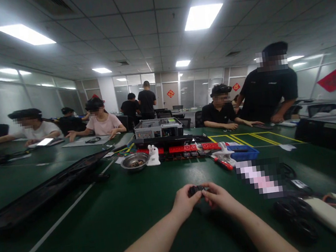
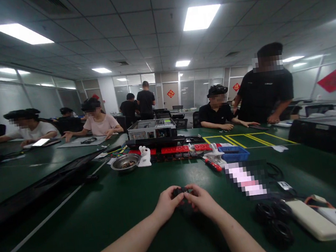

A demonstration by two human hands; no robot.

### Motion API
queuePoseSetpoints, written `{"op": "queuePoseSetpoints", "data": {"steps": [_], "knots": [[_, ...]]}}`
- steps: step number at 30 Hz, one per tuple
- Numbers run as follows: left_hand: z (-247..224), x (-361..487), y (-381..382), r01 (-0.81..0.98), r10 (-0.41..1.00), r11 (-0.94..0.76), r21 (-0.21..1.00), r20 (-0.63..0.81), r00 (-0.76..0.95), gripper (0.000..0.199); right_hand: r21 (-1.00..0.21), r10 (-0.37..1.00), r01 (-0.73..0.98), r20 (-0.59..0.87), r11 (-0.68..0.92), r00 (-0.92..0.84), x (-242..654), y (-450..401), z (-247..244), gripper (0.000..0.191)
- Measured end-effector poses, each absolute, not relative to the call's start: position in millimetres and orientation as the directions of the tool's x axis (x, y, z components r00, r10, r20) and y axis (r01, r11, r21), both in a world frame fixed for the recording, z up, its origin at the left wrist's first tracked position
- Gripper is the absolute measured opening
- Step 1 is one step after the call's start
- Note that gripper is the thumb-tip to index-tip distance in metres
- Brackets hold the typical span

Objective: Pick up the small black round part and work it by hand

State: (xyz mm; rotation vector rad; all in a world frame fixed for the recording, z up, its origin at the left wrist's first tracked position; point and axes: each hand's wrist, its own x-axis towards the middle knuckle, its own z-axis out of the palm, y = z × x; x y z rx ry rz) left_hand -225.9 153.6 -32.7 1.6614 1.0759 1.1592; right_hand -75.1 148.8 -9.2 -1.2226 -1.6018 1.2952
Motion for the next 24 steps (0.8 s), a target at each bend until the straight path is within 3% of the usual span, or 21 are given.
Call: {"op": "queuePoseSetpoints", "data": {"steps": [13,19,24], "knots": [[-16.7,-226.8,141.3,0.354,0.903,-0.430,0.831,0.393,0.177,0.033,-0.961,0.948,0.260,-0.166,-0.093,-0.271,-75.6,151.6,-15.5,0.049],[-18.9,-227.6,142.2,0.345,0.899,-0.436,0.831,0.388,0.201,0.034,-0.958,0.945,0.279,-0.142,-0.057,-0.295,-75.5,150.2,-15.2,0.046],[-25.3,-227.8,146.7,0.253,0.921,-0.363,0.897,0.304,0.243,0.038,-0.962,0.948,0.269,-0.048,0.040,-0.313,-71.4,152.3,-15.6,0.039]]}}
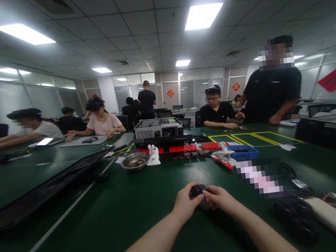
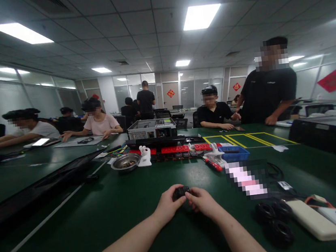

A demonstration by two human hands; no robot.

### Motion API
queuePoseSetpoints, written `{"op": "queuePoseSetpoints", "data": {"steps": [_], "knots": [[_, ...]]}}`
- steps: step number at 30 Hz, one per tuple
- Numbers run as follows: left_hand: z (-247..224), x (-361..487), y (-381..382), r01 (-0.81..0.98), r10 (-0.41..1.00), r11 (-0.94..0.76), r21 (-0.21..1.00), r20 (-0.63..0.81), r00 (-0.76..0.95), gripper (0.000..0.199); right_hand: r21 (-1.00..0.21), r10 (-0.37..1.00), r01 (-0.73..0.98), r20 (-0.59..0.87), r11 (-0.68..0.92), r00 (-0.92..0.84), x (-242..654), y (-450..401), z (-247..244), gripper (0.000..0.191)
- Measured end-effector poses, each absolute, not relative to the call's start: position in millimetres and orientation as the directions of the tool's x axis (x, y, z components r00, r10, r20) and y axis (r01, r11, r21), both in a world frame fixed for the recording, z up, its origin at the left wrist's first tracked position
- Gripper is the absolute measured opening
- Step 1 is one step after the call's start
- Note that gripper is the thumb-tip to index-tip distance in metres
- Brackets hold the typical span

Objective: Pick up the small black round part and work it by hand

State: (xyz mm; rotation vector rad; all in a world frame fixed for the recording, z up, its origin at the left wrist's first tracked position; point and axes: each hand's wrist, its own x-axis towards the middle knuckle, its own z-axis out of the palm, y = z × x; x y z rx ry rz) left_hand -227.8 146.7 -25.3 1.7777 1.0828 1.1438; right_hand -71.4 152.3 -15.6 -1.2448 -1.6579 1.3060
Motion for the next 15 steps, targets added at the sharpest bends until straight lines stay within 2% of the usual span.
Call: {"op": "queuePoseSetpoints", "data": {"steps": [4,7,12,15], "knots": [[-31.7,-224.8,151.6,0.070,0.932,-0.240,0.968,0.210,0.295,0.039,-0.972,0.947,0.211,0.034,0.106,-0.318,-68.4,152.0,-12.9,0.047],[-35.8,-222.9,155.0,-0.024,0.935,-0.180,0.983,0.179,0.306,0.038,-0.957,0.934,0.239,0.073,0.164,-0.348,-69.3,148.6,-8.4,0.046],[-41.3,-222.1,159.4,-0.068,0.937,-0.135,0.988,0.150,0.315,0.035,-0.909,0.933,0.340,0.122,0.243,-0.339,-73.1,143.8,-4.7,0.038],[-43.3,-222.6,160.3,-0.012,0.943,-0.159,0.987,0.156,0.293,0.033,-0.887,0.923,0.363,0.151,0.284,-0.353,-73.7,143.8,-6.1,0.035]]}}
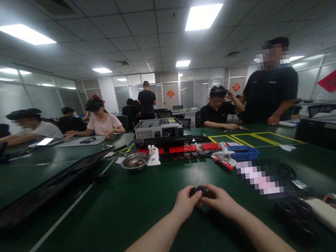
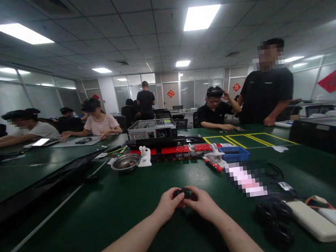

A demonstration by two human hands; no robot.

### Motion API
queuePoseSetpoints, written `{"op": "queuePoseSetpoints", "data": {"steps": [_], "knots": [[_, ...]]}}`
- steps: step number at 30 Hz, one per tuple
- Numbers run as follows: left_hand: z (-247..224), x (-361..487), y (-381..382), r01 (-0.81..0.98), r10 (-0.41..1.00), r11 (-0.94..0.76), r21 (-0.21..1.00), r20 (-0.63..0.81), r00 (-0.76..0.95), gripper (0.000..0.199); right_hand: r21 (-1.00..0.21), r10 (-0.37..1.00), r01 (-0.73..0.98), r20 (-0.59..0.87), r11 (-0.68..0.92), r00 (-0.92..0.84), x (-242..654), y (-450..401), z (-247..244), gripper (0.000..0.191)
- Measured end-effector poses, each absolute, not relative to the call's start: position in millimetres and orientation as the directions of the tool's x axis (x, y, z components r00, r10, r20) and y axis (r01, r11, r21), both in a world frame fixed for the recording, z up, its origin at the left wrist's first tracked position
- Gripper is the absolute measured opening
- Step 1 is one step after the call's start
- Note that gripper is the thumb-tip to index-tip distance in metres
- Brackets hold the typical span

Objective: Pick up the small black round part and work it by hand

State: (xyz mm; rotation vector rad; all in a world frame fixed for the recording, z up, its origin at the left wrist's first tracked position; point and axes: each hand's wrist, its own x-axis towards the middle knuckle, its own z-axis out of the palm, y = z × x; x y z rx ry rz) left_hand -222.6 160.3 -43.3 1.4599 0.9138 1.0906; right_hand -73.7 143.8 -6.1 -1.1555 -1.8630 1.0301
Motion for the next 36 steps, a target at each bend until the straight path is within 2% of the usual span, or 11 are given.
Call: {"op": "queuePoseSetpoints", "data": {"steps": [3,7,10,18,36], "knots": [[-42.1,-223.8,158.3,0.067,0.940,-0.203,0.977,0.175,0.293,0.032,-0.864,0.907,0.385,0.171,0.326,-0.384,-73.6,143.8,-8.0,0.035],[-36.9,-225.6,153.2,0.213,0.923,-0.333,0.918,0.272,0.271,0.031,-0.859,0.911,0.402,0.155,0.316,-0.383,-73.6,143.9,-11.9,0.049],[-34.0,-225.7,150.5,0.283,0.921,-0.366,0.887,0.300,0.249,0.030,-0.866,0.919,0.408,0.132,0.288,-0.370,-72.9,145.2,-16.0,0.056],[-23.5,-225.5,142.2,0.331,0.910,-0.383,0.862,0.292,0.294,0.031,-0.860,0.923,0.430,0.109,0.274,-0.370,-71.2,144.6,-16.2,0.056],[-22.0,-225.8,141.4,0.400,0.912,-0.393,0.828,0.298,0.281,0.030,-0.827,0.917,0.468,0.133,0.312,-0.377,-73.4,142.9,-14.3,0.050]]}}
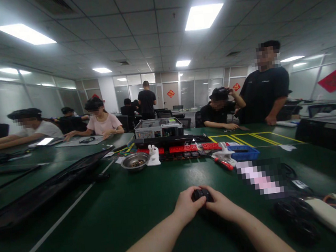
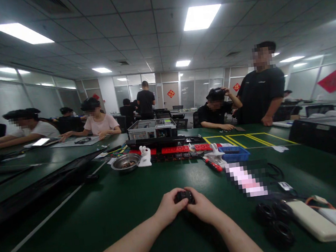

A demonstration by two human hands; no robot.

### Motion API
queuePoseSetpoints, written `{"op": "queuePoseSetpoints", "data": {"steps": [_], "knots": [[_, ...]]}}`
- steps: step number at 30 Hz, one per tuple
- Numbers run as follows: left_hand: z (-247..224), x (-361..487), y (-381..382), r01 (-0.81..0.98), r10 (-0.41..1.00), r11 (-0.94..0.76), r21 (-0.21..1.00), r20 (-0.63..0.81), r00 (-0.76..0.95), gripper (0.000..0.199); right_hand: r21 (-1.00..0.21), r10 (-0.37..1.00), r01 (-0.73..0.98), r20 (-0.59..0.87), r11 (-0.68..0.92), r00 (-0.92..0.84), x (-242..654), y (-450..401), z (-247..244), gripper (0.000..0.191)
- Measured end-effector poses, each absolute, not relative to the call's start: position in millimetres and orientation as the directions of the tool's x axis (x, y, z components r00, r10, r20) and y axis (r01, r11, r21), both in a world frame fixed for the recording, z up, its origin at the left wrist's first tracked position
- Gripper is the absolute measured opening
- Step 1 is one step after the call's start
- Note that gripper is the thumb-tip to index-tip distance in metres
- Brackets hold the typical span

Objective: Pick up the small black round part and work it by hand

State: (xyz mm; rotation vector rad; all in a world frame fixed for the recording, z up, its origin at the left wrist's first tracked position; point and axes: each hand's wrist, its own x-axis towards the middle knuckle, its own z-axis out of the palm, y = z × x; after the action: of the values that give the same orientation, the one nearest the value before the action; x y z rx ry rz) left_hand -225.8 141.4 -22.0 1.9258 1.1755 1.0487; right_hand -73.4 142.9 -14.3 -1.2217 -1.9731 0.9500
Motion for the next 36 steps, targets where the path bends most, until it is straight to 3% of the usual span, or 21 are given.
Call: {"op": "queuePoseSetpoints", "data": {"steps": [28,36], "knots": [[-21.4,-225.3,141.0,0.393,0.922,-0.365,0.844,0.269,0.279,0.031,-0.834,0.920,0.459,0.135,0.306,-0.367,-74.0,143.8,-15.3,0.045],[-23.3,-226.3,142.8,0.343,0.915,-0.388,0.856,0.313,0.253,0.030,-0.970,0.934,0.193,-0.201,-0.147,-0.297,-70.7,152.8,-14.1,0.045]]}}
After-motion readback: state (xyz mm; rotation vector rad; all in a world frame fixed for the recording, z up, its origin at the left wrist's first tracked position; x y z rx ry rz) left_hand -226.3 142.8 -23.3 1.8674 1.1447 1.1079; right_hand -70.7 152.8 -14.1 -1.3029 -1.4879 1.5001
